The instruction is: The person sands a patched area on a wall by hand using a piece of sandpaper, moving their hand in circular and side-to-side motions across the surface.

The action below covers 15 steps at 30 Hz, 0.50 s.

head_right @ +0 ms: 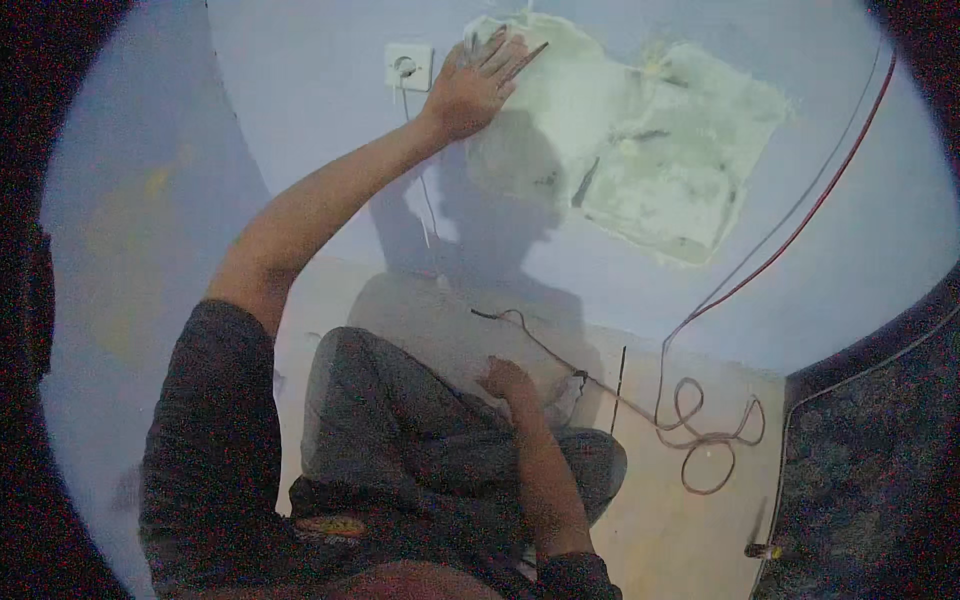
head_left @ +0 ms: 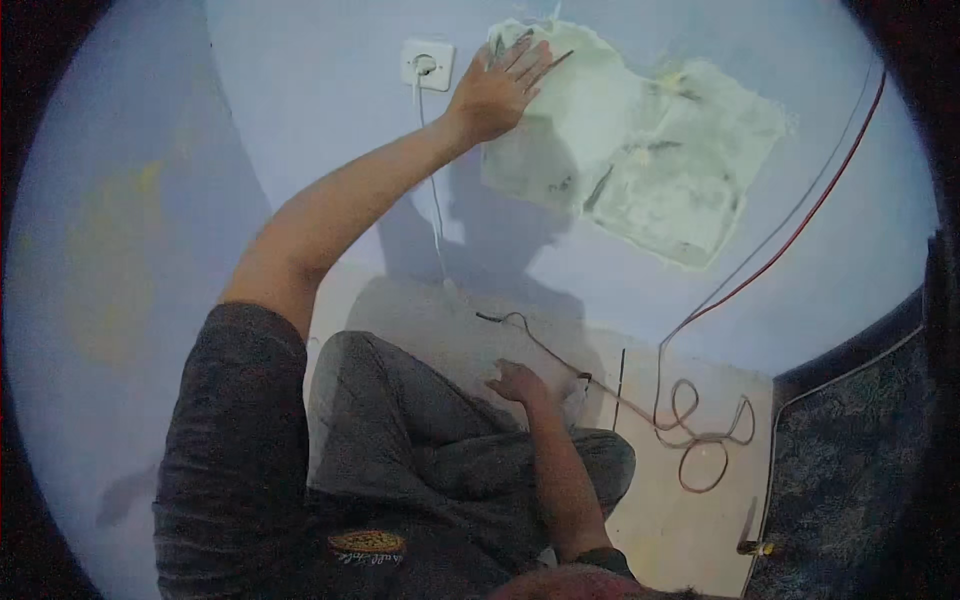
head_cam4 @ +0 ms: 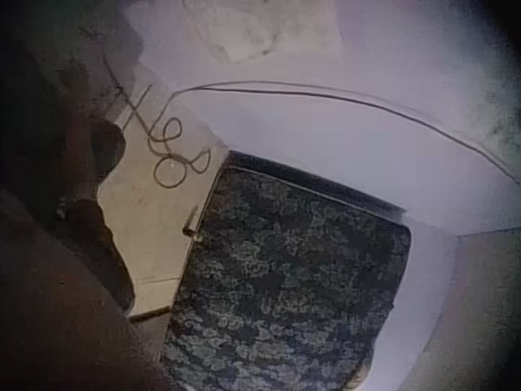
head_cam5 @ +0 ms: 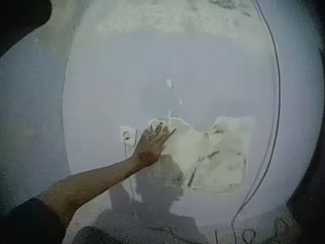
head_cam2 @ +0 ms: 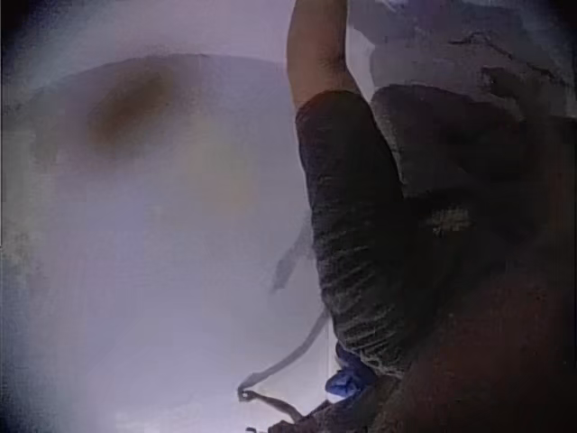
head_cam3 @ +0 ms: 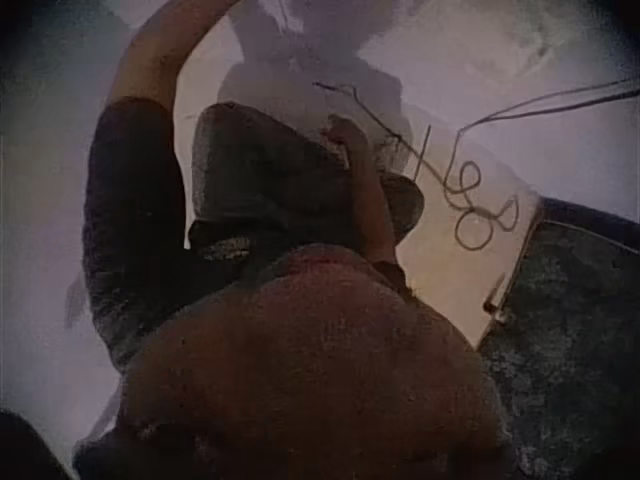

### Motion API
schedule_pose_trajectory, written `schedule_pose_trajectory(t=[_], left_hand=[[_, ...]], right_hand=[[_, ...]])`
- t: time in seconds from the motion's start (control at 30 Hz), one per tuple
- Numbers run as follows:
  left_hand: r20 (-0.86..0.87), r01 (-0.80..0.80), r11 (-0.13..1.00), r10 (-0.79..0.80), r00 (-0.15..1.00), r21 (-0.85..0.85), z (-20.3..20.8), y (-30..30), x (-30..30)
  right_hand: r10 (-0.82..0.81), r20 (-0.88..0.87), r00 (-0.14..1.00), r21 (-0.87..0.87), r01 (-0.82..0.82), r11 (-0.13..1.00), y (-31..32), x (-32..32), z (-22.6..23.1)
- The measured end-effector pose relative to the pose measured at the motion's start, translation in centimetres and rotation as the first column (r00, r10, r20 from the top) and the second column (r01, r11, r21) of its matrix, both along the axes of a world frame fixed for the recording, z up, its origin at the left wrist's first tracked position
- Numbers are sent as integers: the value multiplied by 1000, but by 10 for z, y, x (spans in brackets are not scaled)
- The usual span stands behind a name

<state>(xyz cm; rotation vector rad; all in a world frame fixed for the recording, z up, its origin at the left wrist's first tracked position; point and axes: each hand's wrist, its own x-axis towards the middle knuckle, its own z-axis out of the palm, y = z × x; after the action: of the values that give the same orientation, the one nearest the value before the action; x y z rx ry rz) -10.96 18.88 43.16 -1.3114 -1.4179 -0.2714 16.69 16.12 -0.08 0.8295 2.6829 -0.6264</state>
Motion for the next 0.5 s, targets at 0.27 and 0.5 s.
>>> schedule_pose_trajectory(t=[0.27,0.5], left_hand=[[64,-3,1000,1,998,31,7,-43,-17],[187,8,992,-32,982,124,88,-19,0]], right_hand=[[-29,148,989,-156,52,986,-35,-9,66],[33,84,996,-80,-26,996,-28,-10,49]])
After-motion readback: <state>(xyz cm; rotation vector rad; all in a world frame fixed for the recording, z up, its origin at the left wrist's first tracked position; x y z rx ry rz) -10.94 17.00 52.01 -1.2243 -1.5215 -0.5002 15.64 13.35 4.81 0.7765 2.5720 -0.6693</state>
